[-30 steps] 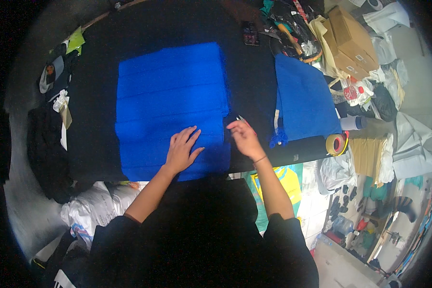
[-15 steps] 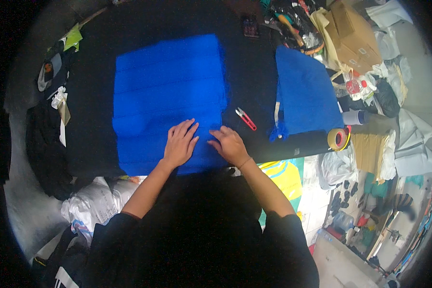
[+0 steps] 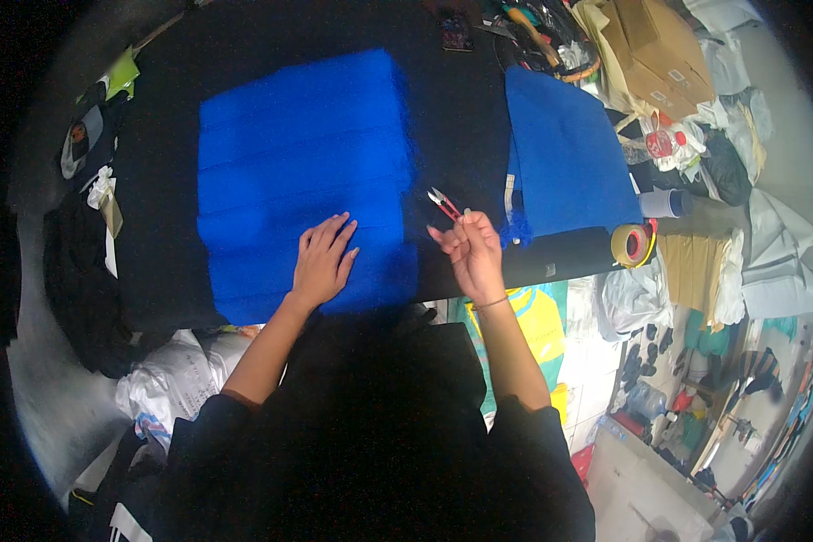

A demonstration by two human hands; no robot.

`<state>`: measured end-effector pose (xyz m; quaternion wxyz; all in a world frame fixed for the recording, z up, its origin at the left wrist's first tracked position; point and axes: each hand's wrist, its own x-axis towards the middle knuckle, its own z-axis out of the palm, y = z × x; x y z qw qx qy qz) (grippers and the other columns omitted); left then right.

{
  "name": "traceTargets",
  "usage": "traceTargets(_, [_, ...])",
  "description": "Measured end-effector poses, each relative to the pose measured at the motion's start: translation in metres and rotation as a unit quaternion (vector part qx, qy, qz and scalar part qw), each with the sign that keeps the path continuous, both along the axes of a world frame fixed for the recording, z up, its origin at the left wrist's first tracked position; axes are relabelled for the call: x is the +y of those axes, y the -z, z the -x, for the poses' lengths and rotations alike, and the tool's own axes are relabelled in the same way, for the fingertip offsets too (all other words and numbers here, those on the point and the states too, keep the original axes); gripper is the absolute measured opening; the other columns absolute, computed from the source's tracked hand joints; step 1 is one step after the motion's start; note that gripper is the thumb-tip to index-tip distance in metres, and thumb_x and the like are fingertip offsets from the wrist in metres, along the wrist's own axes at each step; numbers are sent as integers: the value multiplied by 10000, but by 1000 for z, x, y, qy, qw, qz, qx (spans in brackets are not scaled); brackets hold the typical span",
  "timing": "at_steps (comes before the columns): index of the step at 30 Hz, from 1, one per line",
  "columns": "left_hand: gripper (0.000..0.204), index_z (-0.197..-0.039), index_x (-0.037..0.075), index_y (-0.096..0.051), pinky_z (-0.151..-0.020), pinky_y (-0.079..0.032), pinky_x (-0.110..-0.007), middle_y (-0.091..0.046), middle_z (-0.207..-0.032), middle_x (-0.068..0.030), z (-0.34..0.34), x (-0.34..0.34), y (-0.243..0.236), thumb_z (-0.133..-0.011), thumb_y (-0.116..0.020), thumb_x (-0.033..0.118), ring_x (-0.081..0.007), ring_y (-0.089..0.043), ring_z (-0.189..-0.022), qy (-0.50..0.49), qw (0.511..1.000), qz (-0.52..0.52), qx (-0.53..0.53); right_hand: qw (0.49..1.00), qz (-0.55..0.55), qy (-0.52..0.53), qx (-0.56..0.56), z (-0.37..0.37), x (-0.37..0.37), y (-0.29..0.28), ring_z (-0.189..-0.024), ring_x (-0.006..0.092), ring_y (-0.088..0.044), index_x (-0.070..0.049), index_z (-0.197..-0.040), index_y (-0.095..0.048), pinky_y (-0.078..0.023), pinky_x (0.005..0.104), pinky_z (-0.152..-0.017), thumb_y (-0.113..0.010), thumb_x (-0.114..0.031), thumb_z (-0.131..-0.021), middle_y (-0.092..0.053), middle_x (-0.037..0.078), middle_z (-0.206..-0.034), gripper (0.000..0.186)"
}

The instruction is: The person cuts a folded blue fabric on a black table using red-handled scissors. They repeatedly trim the edges, adjust the fabric, and remove small cut pieces. The person also uses a pink seam ripper to pull threads from the fabric edges.

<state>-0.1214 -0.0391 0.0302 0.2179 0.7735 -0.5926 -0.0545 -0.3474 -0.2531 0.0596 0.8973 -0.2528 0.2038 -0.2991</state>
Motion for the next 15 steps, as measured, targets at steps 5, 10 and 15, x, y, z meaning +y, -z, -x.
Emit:
traceTargets(5, [477,-1466,86,-600,-1151,-365,-479,-553,-1546,-115,2,-5,-6,-1031,-630,279,-295,-516,-1422,0,1000,4,1,790,382,180,444,125,-106,2,-705,99,-587,-91,-1038,-615,-534,296,-672,-603,-206,-1106,-611,7,-814,134])
traceTargets(10, [482,-1469,91,-601,-1170,-353,-492,-544,-1560,-122,1,-2,-3,-1031,-637,290,-307,-502,-1438,-8,1000,-4,2,386,679,-225,582,94,-56,-89,-1040,302,-617,-75,-1111,-732,-455,449,-909,-769,-241,-955,-630,148,-1159,231])
traceTargets(15, [561,-1496,86,-579,-1217,-293,-543,-506,-1595,-163,3,22,-10,-1018,-661,368,-370,-432,-1493,-147,989,-4,-24,655,653,-170,340,45,-30,-75,-1395,340,-537,-45,-994,-685,-399,437,-1107,-733,-195,-989,-597,151,-1462,158])
